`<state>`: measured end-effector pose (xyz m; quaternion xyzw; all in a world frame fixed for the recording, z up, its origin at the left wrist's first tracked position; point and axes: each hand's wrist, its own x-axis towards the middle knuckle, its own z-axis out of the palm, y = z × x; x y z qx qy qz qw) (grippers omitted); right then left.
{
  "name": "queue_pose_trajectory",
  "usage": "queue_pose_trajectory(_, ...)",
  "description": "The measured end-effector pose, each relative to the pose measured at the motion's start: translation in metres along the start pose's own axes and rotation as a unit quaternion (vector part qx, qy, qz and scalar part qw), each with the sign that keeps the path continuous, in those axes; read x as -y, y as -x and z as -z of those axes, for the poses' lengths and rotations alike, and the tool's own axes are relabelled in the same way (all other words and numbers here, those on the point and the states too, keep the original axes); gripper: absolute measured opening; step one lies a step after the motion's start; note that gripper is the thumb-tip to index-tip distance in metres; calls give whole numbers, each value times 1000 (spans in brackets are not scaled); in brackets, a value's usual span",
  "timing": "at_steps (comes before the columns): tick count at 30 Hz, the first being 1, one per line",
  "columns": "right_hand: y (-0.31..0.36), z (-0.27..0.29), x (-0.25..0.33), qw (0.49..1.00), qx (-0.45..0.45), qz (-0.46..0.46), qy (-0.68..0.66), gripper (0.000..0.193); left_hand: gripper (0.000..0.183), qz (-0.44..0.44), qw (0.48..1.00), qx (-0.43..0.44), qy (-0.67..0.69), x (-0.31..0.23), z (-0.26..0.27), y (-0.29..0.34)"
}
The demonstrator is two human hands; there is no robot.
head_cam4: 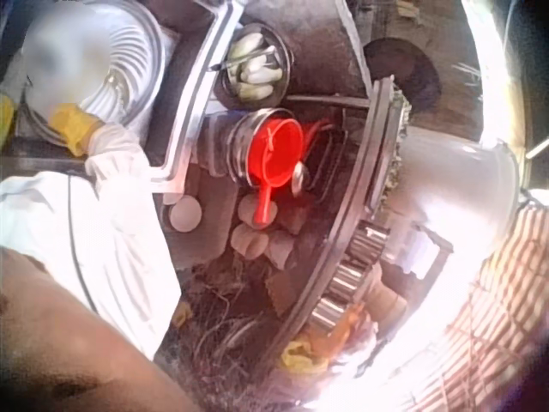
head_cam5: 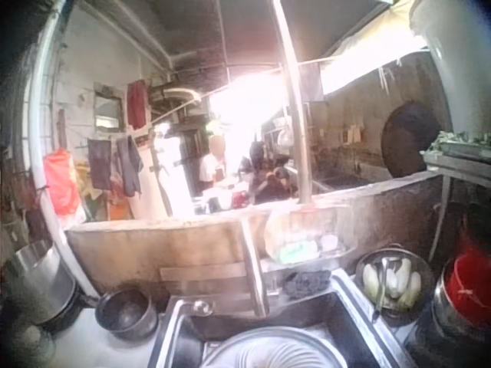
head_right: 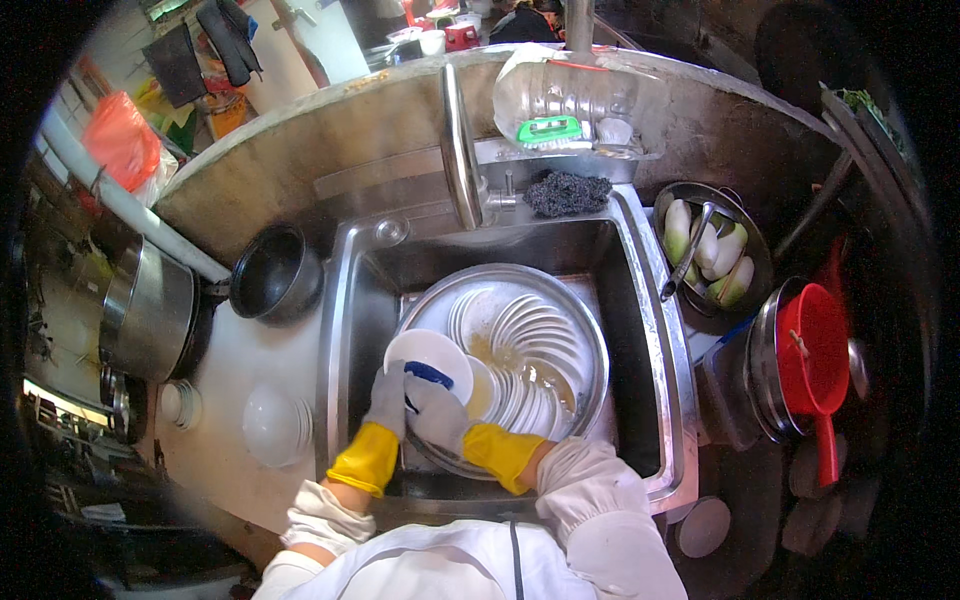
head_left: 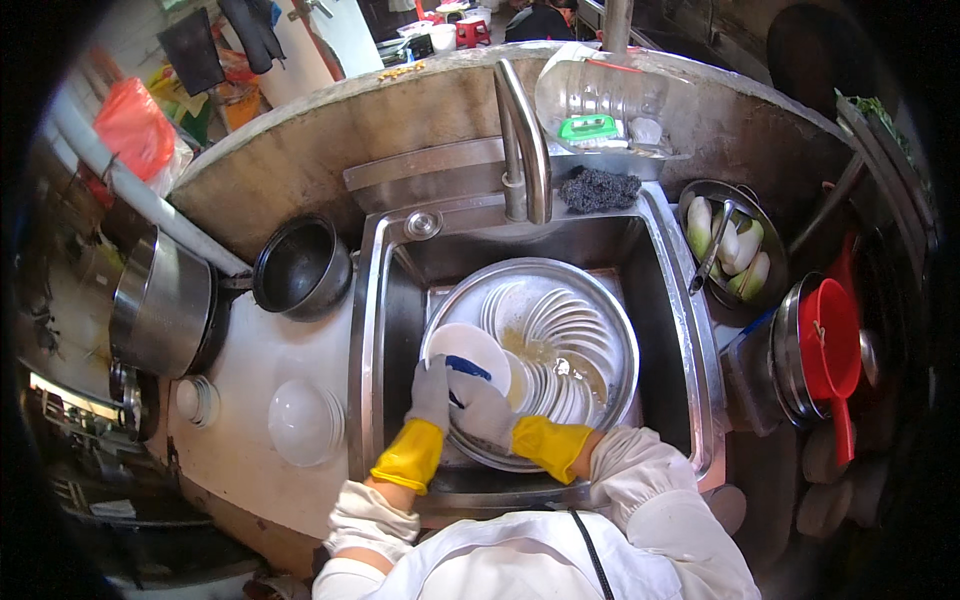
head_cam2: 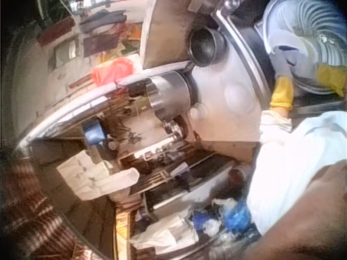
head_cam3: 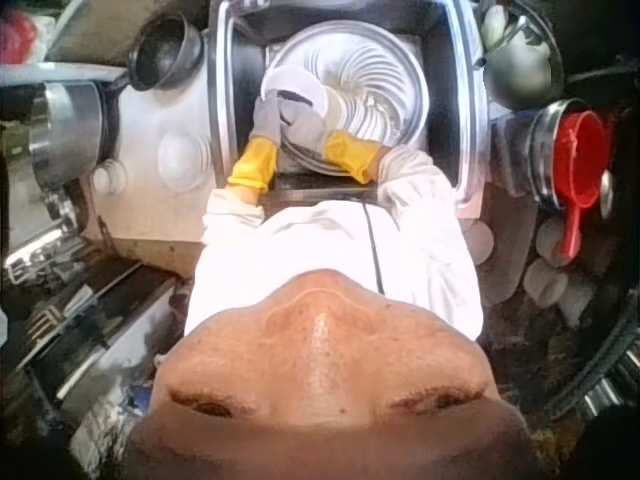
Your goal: The person washes multiple white bowls and plates in a soapy sink using a blue sponge, then rinses and stacks them on a nearby counter. The person handles items one at a time, scrubbing both interior and exterior surfaces before placing them aside.
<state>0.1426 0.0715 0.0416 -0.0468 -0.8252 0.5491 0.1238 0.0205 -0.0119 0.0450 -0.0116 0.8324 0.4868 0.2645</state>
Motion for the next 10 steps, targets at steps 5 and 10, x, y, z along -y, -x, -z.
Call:
queue_pose_trajectory(5, 10, 35, -9, 928, 102, 114, 341, 50, 56, 64, 965, 162, 197, -6, 47, -1)
queue_pose_trajectory(10, -8, -3, 21, 986, -22, -43, -161, 40, 71, -13, 1000, 15, -17, 1, 9, 9)
